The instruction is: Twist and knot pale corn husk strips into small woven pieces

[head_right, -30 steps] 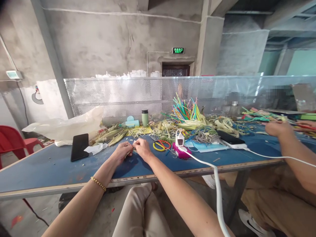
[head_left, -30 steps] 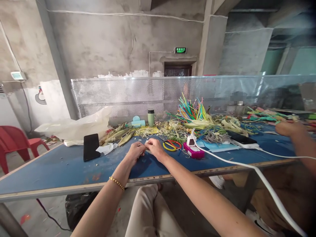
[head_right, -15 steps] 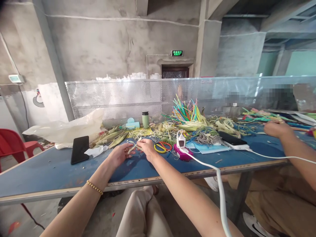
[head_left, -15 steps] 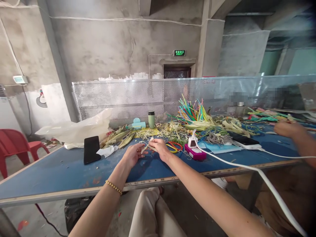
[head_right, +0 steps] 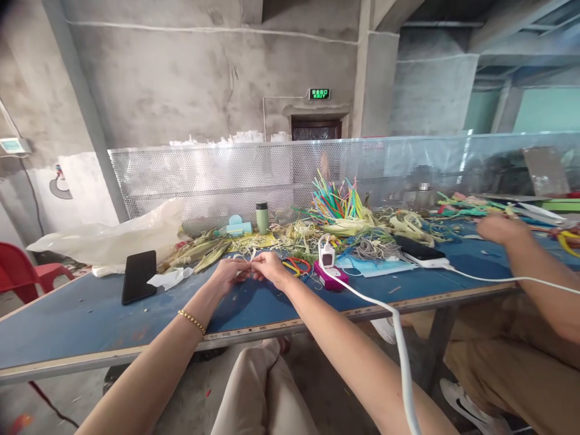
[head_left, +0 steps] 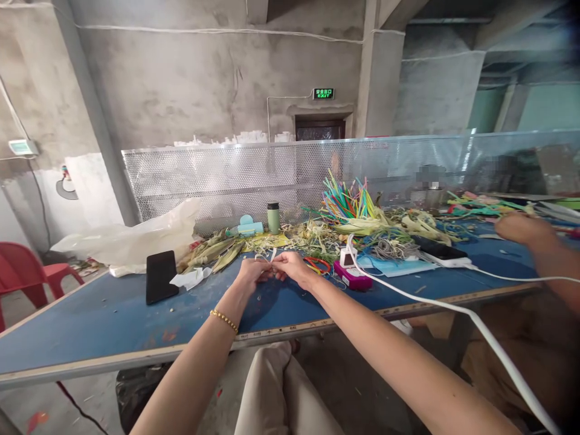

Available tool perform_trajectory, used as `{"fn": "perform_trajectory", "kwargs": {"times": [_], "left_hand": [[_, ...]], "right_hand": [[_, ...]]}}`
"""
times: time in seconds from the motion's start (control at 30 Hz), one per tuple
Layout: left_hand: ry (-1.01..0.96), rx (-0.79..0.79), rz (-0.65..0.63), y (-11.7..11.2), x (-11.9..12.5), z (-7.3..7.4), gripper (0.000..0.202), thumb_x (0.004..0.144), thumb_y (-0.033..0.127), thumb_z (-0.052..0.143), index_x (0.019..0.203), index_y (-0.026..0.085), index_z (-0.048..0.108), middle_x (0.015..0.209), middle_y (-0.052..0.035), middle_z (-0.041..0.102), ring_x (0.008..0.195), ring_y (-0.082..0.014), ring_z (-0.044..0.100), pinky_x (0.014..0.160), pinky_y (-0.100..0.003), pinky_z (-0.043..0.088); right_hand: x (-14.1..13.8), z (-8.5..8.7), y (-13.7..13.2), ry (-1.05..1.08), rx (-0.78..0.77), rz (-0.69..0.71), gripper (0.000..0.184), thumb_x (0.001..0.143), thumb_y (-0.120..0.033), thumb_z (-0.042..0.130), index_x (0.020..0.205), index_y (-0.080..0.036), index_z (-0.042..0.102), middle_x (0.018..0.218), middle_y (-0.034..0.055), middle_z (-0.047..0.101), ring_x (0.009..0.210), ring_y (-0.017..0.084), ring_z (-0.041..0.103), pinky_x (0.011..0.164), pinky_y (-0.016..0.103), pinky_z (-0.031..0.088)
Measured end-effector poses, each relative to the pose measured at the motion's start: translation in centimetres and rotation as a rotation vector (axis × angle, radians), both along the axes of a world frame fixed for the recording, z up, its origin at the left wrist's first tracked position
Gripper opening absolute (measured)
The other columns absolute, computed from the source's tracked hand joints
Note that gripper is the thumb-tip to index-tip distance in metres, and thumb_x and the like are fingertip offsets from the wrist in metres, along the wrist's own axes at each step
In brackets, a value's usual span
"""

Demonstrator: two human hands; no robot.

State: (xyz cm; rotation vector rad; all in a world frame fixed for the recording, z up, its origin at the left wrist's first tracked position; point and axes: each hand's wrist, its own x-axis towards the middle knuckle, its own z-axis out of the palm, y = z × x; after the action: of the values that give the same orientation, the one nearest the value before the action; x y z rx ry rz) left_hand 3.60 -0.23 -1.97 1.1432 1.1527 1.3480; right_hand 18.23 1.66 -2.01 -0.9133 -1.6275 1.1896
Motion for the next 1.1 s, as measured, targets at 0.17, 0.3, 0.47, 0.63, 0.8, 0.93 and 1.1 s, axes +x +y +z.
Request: {"fn": "perform_trajectory", "kwargs": {"times": [0.17,0.3,0.47,0.63,0.8,0.93,1.1], "left_hand": [[-0.04,0.004,-0.123,0.0,-0.6,-0.6,0.011,0.064,0.013,0.076,0.063,0.01,0.065,0.061,-0.0083,0.068,0.048,-0.0123,0.059,0.045,-0.021,0.039],[-0.031,0.014,-0.216,-0.2,-1.0,-0.6,0.013,0.064,0.012,0.079,0.067,0.008,0.067,0.067,-0.0119,0.071,0.049,-0.0117,0.06,0.046,-0.02,0.04],[0.023,0.1,-0.139,-0.2,-0.7,-1.2,0.018,0.063,0.014,0.082,0.064,0.011,0.064,0.062,-0.0085,0.068,0.05,-0.0124,0.061,0.048,-0.02,0.041],[0.069,0.201,-0.059,0.3,-0.4,-1.0,0.019,0.065,0.014,0.08,0.06,0.013,0.062,0.057,-0.0022,0.064,0.048,-0.012,0.059,0.051,-0.023,0.044],[0.235,0.185,-0.117,1.6,-0.1,1.6,0.019,0.067,0.007,0.075,0.054,0.013,0.062,0.046,-0.0023,0.058,0.043,-0.0119,0.054,0.045,-0.022,0.036],[0.247,0.209,-0.099,2.5,-0.7,2.2,0.021,0.066,0.007,0.076,0.053,0.013,0.061,0.046,-0.001,0.057,0.043,-0.0115,0.054,0.045,-0.021,0.034],[-0.051,0.069,-0.068,3.4,-2.0,0.9,0.014,0.071,0.014,0.079,0.069,0.008,0.066,0.064,-0.0065,0.066,0.053,-0.0133,0.059,0.05,-0.023,0.042]], "right_hand": [[-0.2,-1.1,-0.3,0.039,0.024,-0.02,0.009,0.074,-0.015,0.073,0.076,-0.013,0.065,0.054,-0.0023,0.063,0.043,0.008,0.056,0.042,0.017,0.043],[-0.3,-0.8,-1.0,0.068,0.053,-0.065,0.007,0.075,-0.013,0.071,0.077,-0.013,0.065,0.056,-0.002,0.064,0.043,0.008,0.055,0.042,0.018,0.042],[-0.3,-0.8,-1.1,0.012,0.06,-0.087,0.007,0.074,-0.013,0.071,0.073,-0.014,0.064,0.053,-0.0023,0.062,0.043,0.009,0.054,0.041,0.019,0.041],[0.0,-1.3,-0.5,-0.043,0.133,-0.108,0.011,0.075,-0.017,0.07,0.066,-0.015,0.063,0.052,-0.0017,0.061,0.045,0.011,0.055,0.043,0.021,0.041],[-0.1,-0.6,0.5,-0.052,0.18,-0.151,0.015,0.078,-0.017,0.064,0.063,-0.017,0.061,0.052,-0.0021,0.059,0.045,0.01,0.054,0.043,0.021,0.038],[-0.5,0.8,1.5,-0.193,0.124,-0.15,0.021,0.08,-0.014,0.062,0.06,-0.018,0.057,0.052,-0.0019,0.057,0.045,0.012,0.054,0.045,0.023,0.039],[-1.1,2.0,-0.2,-0.52,0.463,-0.363,0.009,0.083,-0.012,0.062,0.075,-0.016,0.066,0.076,0.0075,0.067,0.076,0.021,0.065,0.074,0.034,0.05]]}}
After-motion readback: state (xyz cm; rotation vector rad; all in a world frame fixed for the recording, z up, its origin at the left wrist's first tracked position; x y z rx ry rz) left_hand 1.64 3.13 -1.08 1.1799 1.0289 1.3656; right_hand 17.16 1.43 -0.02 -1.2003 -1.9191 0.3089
